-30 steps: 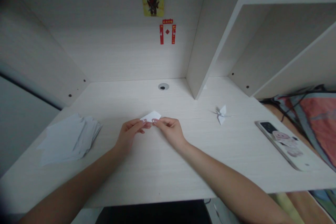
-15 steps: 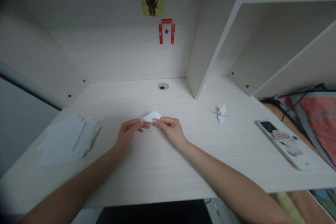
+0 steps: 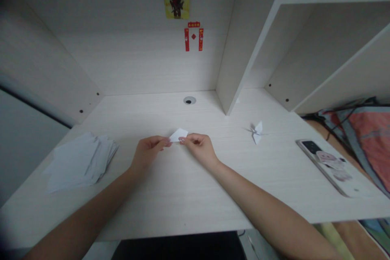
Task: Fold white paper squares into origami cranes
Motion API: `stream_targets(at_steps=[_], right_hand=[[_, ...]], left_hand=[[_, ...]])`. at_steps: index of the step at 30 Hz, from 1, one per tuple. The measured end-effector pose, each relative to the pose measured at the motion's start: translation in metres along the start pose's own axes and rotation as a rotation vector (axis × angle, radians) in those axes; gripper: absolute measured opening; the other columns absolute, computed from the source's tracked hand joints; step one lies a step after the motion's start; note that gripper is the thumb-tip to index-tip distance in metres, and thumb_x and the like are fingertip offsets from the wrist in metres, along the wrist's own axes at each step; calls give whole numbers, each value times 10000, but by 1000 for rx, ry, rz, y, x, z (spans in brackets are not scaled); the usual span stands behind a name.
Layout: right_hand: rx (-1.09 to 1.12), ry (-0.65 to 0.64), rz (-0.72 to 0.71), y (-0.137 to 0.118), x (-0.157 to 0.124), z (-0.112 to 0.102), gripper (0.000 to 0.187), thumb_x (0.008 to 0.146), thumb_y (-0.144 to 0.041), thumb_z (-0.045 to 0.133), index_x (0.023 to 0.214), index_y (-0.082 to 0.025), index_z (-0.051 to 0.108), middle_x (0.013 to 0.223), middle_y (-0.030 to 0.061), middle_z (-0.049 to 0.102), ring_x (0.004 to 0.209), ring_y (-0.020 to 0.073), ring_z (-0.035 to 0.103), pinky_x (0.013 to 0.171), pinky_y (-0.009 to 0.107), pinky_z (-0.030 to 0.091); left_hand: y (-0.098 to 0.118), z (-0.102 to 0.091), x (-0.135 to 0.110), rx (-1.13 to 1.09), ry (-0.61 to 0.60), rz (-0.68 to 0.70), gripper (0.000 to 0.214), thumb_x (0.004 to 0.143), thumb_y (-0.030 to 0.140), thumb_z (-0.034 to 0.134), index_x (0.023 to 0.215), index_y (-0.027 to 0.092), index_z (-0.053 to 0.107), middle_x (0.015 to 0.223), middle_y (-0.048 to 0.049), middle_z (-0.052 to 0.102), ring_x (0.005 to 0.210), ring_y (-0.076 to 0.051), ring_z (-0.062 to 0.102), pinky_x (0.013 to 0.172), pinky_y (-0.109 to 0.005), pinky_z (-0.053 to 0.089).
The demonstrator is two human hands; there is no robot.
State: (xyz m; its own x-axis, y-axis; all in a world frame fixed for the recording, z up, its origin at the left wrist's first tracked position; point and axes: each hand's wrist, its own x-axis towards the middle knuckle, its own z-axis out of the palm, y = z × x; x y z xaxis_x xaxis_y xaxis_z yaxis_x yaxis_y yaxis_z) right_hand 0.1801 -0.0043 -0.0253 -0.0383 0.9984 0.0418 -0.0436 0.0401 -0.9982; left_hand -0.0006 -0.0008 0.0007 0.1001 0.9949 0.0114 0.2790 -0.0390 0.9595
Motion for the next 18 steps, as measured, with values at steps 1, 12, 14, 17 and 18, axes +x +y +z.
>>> stream_targets(at_steps=[1, 12, 14, 17, 18], right_hand=[[-22, 5, -8, 0, 0, 0, 237, 687, -395, 680, 664, -159, 683, 645, 17, 637, 579, 120, 499, 565, 249, 350], [3, 27, 18, -6, -2, 7, 283, 680, -445, 665, 685, -162, 673, 589, -11, 570, 560, 112, 454, 522, 233, 317], [34, 38, 41, -3, -2, 7, 289, 678, -446, 666, 645, -159, 657, 566, -18, 541, 547, 103, 426, 513, 229, 299], [86, 41, 72, 1, -1, 6, 297, 671, -446, 672, 626, -154, 642, 546, -26, 507, 529, 92, 392, 504, 227, 277], [92, 37, 80, 3, 0, 6, 300, 667, -448, 675, 630, -152, 641, 548, -25, 505, 527, 90, 388, 502, 227, 273]], left_hand=[[0, 1, 0, 15, -2, -4, 254, 689, 418, 639, 715, 177, 717, 709, -28, 714, 685, -171, 627, 613, -242, 442], [1, 6, -4, 15, 13, -37, 277, 678, 440, 643, 658, 171, 708, 673, -35, 708, 620, -158, 609, 587, -245, 427], [0, 7, -5, 22, -9, -38, 283, 681, 446, 637, 666, 172, 708, 677, -34, 708, 618, -159, 609, 578, -245, 423], [0, 7, -5, 33, -28, -39, 292, 690, 452, 626, 666, 172, 704, 675, -32, 707, 610, -154, 603, 565, -239, 413], [-1, 8, -5, 34, -30, -37, 295, 692, 455, 622, 662, 172, 702, 673, -31, 706, 609, -153, 602, 567, -240, 413]])
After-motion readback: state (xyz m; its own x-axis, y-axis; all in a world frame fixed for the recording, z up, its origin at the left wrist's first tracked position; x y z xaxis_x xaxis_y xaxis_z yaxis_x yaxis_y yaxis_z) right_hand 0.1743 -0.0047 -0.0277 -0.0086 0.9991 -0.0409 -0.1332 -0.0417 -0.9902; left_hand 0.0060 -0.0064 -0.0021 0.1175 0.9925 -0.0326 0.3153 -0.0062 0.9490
